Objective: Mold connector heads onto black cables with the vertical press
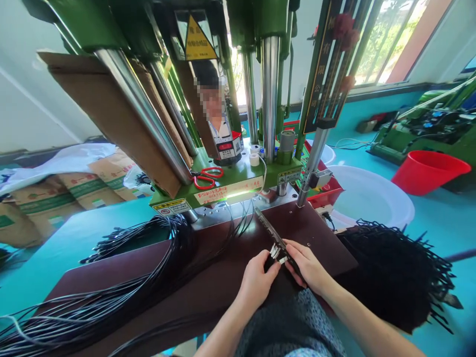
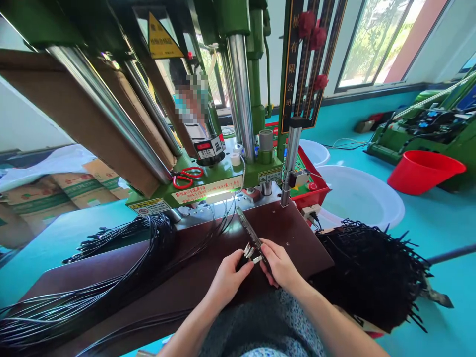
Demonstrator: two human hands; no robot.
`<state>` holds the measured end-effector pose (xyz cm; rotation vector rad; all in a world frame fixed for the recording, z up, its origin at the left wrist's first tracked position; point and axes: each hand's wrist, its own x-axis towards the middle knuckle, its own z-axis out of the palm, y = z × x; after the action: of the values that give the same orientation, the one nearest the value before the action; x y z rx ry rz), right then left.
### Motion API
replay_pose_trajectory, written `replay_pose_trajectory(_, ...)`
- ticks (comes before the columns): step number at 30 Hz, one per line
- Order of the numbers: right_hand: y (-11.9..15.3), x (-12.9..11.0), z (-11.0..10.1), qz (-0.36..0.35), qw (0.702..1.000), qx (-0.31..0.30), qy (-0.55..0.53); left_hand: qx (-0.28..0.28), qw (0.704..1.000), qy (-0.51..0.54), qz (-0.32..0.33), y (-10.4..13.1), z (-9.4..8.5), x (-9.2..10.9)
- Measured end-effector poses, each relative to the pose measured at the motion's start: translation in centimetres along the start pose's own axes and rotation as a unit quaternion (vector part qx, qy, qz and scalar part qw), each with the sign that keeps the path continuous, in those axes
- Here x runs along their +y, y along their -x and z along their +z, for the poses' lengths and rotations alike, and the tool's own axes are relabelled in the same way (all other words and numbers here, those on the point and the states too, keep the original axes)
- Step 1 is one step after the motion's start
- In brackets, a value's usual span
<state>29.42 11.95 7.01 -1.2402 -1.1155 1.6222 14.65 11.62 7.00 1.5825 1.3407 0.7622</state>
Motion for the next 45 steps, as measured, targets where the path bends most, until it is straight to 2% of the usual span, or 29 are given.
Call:
replay_pose_trajectory(4,0.6,0.6,-0.2,0.019,0.998,0.017,-0.061,-0.013,1.0,0.017,-0.016,0.0,0.6,-0.1)
replay_pose_trajectory(8,1.0,0.9,-0.2,0.004,0.997,0.026,-0.075,-0.036,0.997,0.061,-0.018,-0.1,0.6,0.0)
replay_pose_trajectory(17,1.2,1.0,-0.3,-0.025,0.999,0.024,-0.033,-0.03,0.998,0.052,-0.011,0.0,0.5,0.1)
replay_pose_trajectory(23,1.3,1.5,0.0,-0.046,0.997,0.042,0.046,-0.01,0.999,0.033,-0.003,0.0,0.6,0.4)
replay_pose_trajectory(27,1.4,1.5,0.1,-0.046,0.997,0.049,0.033,-0.03,0.993,0.115,-0.027,-0.3,0.1,0.5)
replay_pose_trajectory(31,1.7,1.4,-0.2,-0.045,0.997,0.059,-0.011,-0.005,0.977,0.198,-0.074,-1.0,-0.8,0.7)
replay_pose_trajectory(37,1.8,1.8,-0.7,-0.061,0.998,0.013,-0.016,-0.096,0.948,0.272,-0.132,-1.3,-0.8,1.7)
replay_pose_trajectory(39,1.8,1.9,-0.8,-0.066,0.998,0.008,-0.012,-0.103,0.942,0.285,-0.145,-1.3,-0.6,1.8)
replay_pose_trajectory(45,1.7,2.0,-1.1,-0.063,0.998,0.009,-0.022,-0.094,0.955,0.253,-0.125,-1.2,-0.2,1.7)
